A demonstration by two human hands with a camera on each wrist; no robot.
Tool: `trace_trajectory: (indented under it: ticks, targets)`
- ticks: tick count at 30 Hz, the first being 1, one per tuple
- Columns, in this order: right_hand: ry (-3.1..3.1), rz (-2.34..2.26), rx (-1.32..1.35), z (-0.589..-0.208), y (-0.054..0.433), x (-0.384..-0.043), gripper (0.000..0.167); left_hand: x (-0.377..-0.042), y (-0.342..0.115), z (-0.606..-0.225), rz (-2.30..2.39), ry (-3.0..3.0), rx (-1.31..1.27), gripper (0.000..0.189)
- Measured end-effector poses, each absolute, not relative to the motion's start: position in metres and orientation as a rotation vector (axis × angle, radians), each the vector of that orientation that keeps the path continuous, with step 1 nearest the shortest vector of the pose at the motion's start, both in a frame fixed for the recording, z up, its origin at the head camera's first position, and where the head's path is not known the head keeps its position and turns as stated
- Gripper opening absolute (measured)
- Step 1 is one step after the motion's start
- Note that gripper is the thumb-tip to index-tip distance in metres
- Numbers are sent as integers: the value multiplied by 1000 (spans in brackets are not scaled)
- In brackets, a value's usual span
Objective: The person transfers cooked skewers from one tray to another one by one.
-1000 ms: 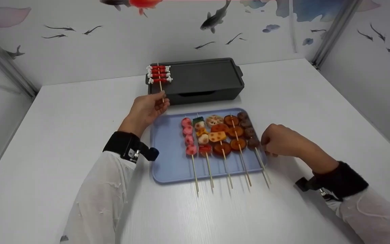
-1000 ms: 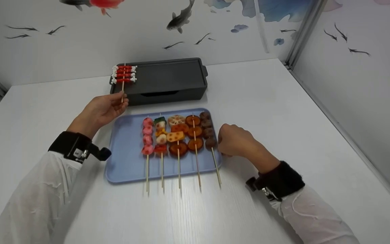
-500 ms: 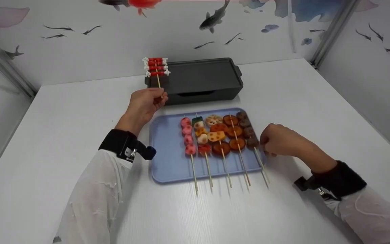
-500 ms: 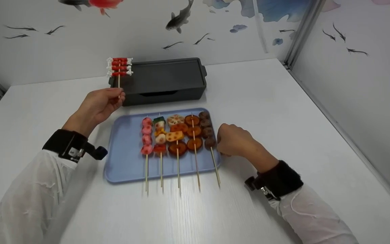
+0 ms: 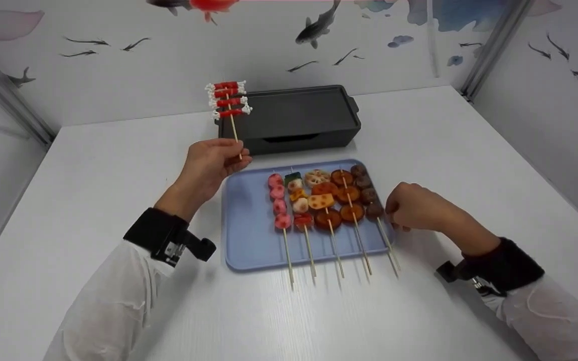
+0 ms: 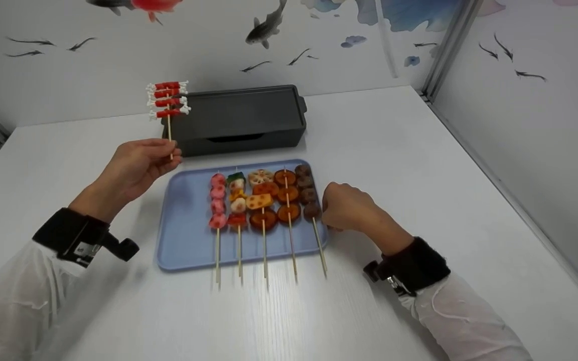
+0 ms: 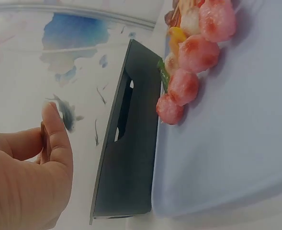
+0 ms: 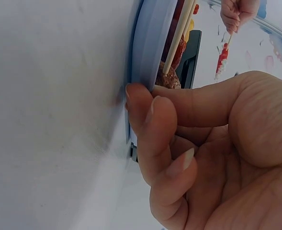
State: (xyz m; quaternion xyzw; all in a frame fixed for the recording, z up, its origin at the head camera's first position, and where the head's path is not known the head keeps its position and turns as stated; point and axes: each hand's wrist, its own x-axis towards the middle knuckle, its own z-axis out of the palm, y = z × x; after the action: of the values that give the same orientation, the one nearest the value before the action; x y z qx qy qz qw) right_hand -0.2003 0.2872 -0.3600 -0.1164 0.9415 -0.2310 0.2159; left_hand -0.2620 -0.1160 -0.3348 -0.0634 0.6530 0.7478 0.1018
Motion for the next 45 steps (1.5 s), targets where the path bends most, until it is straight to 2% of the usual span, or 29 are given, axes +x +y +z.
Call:
trace_trajectory:
  ticks: [6,14,18,29,36,45]
  targets:
    - [2618,-628,-310,-361,286,-200,29,-232,-119,-336,2148,1937,-129,30]
    - [2615,-626,-312,-363,287,-201,23,-188,-128,-344,2096,1914,-71,34]
    - [2614,-625,-297,-364,288,-201,28,-171,-131,-351,2073,1890,-67,36]
    - [2616,-601,-316,-361,285,-201,27,-118,-126,-381,2022,1727,-167,33]
    - [2610,-605,-313,-363,286,-202,24,-105,-122,-398,2001,1682,-143,30]
    - [2619,-596,-313,-362,286,-202,23,-107,-123,-408,1980,1679,-165,34]
